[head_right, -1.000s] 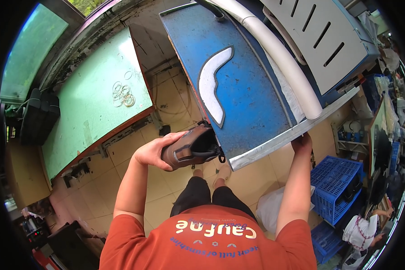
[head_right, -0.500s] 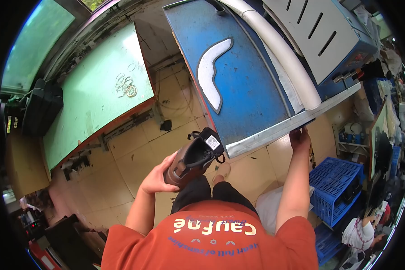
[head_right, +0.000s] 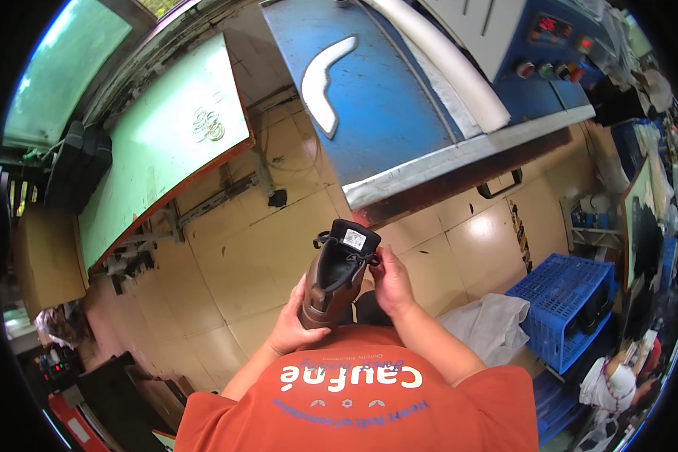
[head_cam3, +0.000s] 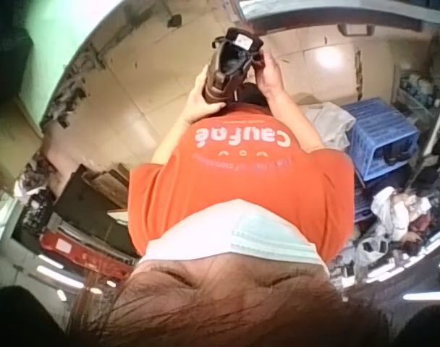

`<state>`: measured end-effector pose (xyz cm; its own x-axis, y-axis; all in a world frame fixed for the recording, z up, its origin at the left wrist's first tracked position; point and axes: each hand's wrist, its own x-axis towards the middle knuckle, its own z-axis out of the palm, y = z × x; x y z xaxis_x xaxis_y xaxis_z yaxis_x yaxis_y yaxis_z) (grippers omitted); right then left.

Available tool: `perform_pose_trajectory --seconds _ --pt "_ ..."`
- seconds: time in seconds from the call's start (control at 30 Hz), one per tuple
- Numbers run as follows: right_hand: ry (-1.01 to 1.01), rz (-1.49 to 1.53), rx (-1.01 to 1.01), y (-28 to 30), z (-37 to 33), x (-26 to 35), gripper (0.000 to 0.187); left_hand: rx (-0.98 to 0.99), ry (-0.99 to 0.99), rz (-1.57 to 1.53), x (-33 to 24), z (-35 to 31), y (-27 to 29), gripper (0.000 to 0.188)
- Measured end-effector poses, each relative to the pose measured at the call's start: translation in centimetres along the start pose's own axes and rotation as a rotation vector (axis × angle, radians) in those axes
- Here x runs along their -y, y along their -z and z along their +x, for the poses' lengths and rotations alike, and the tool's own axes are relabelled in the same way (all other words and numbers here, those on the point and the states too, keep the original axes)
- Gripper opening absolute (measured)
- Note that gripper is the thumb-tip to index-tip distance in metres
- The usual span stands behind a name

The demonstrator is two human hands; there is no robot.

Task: The recorder examines the label inside the tongue of a brown shoe and uses a heat-press machine to process it.

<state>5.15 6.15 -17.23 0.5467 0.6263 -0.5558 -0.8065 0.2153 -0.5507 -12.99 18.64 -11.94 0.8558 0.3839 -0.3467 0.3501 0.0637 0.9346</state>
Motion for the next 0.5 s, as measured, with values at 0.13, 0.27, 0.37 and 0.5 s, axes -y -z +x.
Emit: perform_pose_trajectory --seconds 0.13,0.27,0.37,0.5 --pt "0.125 -0.054 -0.097 -3.1 -0.7 0.6 0.033 0.018 -0.073 -0.078 1.5 -1.0 -2.1 0.106" --pt "0.107 -0.059 -0.119 -3.5 -1.7 2.0 0.031 0.132 -0.065 -0.321 1.7 -0.7 -0.1 0.077" --pt "0.111 -0.097 -0.119 -2.4 -3.3 0.9 0.028 -0.086 -0.032 -0.076 -0.6 2.1 1.3 0.046" --pt "0.213 -0.129 -0.115 -3.9 -4.8 -0.2 0.024 -0.002 -0.459 0.254 -1.6 7.2 1.8 0.027"
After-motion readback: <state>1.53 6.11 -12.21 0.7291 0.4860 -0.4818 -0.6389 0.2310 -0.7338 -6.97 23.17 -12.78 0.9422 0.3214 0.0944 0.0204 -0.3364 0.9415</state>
